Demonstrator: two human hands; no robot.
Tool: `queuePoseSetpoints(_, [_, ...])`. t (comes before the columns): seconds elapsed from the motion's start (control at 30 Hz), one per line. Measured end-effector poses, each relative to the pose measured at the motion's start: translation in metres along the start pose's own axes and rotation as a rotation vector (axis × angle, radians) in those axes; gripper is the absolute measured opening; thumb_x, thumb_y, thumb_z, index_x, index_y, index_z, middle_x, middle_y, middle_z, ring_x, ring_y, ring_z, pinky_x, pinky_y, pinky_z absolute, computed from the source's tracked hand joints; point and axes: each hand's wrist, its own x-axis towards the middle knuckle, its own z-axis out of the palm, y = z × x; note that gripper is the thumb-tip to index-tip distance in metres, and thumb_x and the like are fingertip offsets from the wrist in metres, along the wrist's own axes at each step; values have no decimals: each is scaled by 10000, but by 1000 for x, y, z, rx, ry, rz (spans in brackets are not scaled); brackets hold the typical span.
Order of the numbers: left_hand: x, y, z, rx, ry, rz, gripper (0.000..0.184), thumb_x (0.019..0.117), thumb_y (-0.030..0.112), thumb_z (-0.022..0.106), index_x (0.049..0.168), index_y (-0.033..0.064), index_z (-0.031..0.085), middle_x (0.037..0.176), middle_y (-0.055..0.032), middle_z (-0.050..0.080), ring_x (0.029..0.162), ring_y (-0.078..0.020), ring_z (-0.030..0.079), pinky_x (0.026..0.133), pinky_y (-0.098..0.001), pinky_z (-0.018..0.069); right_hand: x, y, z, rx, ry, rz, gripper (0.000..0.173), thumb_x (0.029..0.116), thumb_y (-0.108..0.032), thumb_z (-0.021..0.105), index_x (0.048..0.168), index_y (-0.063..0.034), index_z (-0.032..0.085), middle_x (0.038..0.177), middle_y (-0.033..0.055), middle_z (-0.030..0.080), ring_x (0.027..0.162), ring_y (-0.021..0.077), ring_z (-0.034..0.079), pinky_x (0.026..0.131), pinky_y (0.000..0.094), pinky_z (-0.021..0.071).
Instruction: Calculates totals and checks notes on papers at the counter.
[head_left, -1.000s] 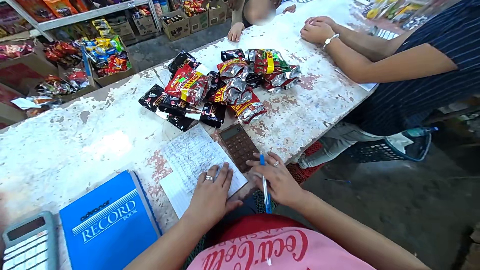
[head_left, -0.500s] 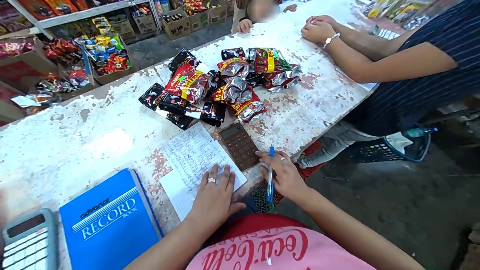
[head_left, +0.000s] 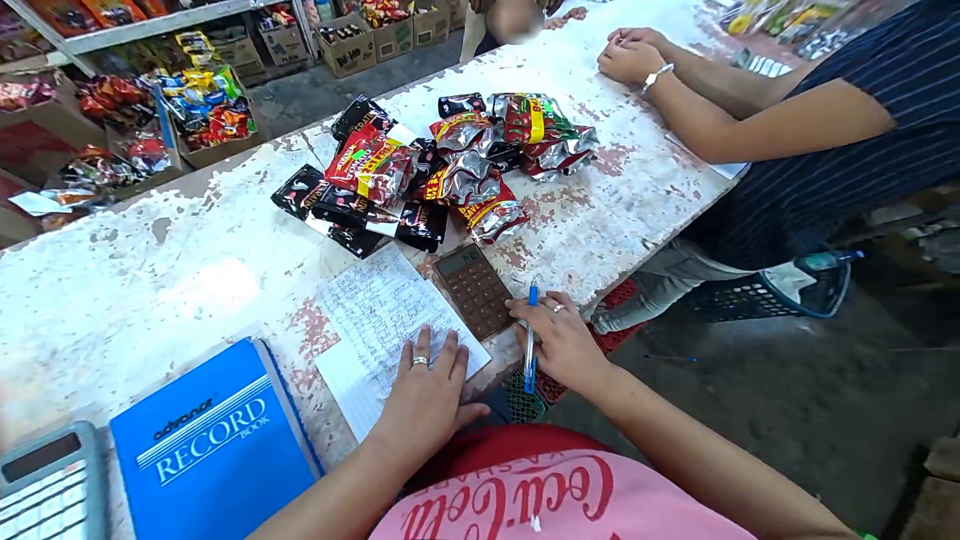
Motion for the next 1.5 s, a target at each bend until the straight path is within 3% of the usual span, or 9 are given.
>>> queuePoseSetpoints(0.07, [1,-3,-1,2,-5,-20,814,958,689,457,1444,44,556,1555,-206,465,1433,-521,393,1079,-702,385,11,-2,-5,19,-34,3,285,1015,-243,510,1152,-75,696,1079,86,755,1055,312,712,1027,605,461])
queuePoseSetpoints(0.2, [2,-3,-5,-4,-60,-38,823,969,688,433,1474,44,524,1580,-204,432,1455,-521,355,1103,-703,352,35,-3,5,103,-21,-59,304,1058,-247,467,1193,-95,693,1213,60,740,1216,322,647,1065,615,412])
queuePoseSetpoints(0.3, [1,-4,-3,-7,-38,-32,813,968,691,434,1463,54,539,1574,-193,444,1459,-500,363,1106,-693,358,43,-4,12,114,-73,-43,303,1052,-251,484,1206,-100,697,1190,56,741,1265,348,611,1089,639,385])
queuePoseSetpoints(0.47, [-1,-5,5,-5,85,5,795,950,677,479,1398,31,596,1490,-188,543,1356,-417,528,1014,-579,490,19,-14,9,114,77,-121,285,1063,-285,467,1149,-123,686,1085,52,755,1186,296,647,1088,559,415])
queuePoseSetpoints(0.7, [0,-4,8,28,123,16,816,942,689,466,1375,12,612,1477,-193,555,1318,-402,569,980,-552,521,18,-19,11,123,48,-81,286,1062,-268,463,1165,-119,684,1119,46,754,1197,296,647,1089,575,407])
queuePoseSetpoints(0.87, [-1,-3,9,45,133,15,815,931,689,491,1371,14,614,1476,-185,558,1313,-399,573,979,-550,523,26,-16,13,157,37,-49,281,1045,-245,492,1170,-100,698,1119,56,757,1211,318,646,1092,600,404])
queuePoseSetpoints(1.07, [-1,-4,11,64,162,29,831,932,700,462,1360,6,620,1465,-189,567,1295,-393,590,951,-541,538,4,5,4,145,61,5,311,1056,-243,480,1203,-48,671,1196,105,739,1103,270,712,1060,609,443])
queuePoseSetpoints(1.27, [-1,-3,14,76,167,26,847,938,709,435,1365,-1,612,1470,-196,561,1296,-392,590,952,-536,538,-11,4,5,145,70,0,282,1055,-244,483,1178,-63,660,1197,93,740,1121,227,705,1083,533,443])
queuePoseSetpoints(1.5, [-2,2,8,82,109,32,814,952,686,448,1369,6,613,1468,-211,557,1317,-432,563,970,-569,528,-10,4,6,132,73,4,281,1058,-253,479,1171,-76,665,1198,88,740,1128,234,701,1070,524,459])
